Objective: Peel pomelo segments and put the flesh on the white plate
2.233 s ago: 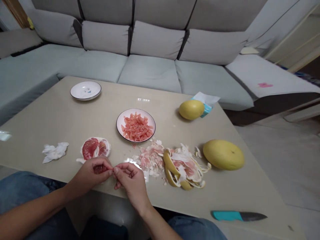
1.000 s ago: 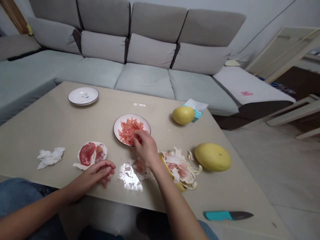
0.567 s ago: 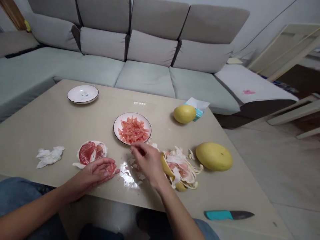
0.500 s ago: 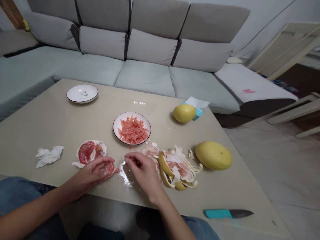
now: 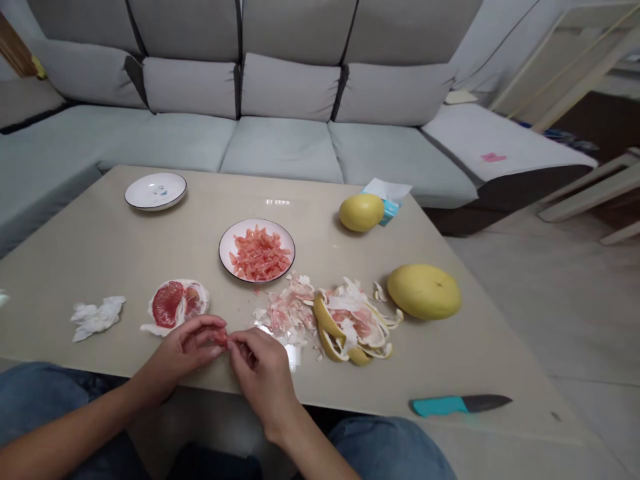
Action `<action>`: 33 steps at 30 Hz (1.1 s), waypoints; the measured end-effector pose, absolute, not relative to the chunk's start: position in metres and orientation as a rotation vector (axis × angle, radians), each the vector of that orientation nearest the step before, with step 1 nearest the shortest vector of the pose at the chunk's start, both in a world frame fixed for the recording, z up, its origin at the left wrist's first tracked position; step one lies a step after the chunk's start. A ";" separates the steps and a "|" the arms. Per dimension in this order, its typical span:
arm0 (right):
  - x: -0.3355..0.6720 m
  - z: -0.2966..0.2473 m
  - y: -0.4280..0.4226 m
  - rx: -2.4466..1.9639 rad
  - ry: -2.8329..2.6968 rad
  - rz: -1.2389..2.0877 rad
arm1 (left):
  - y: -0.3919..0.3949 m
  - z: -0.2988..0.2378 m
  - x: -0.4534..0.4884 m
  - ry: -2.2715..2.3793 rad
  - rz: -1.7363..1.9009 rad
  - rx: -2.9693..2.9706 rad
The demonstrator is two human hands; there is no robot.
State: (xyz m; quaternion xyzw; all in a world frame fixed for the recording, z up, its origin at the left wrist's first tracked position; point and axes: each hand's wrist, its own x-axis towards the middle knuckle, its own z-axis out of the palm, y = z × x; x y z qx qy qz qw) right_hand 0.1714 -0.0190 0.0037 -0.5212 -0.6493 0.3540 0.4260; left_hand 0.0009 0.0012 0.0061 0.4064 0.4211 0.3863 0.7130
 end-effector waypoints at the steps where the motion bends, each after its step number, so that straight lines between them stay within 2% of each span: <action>1: 0.172 0.003 -0.020 -1.284 -1.657 0.839 | 0.001 0.006 0.001 0.953 0.856 0.931; 7: 0.169 0.002 -0.024 -1.275 -1.707 0.744 | -0.001 0.008 0.001 1.081 0.903 1.298; 11: 0.165 0.005 -0.025 -1.343 -1.519 0.909 | -0.002 0.009 0.001 1.067 0.879 1.332; 16: 0.163 0.008 -0.024 -1.367 -1.159 1.337 | -0.001 0.006 0.002 0.988 0.824 0.993; 21: 0.165 0.005 -0.019 -1.301 -0.966 1.554 | -0.001 0.005 0.002 0.864 0.792 0.742; 33: 0.168 0.004 -0.018 -1.246 -0.924 1.540 | 0.005 0.012 -0.001 0.837 0.866 0.461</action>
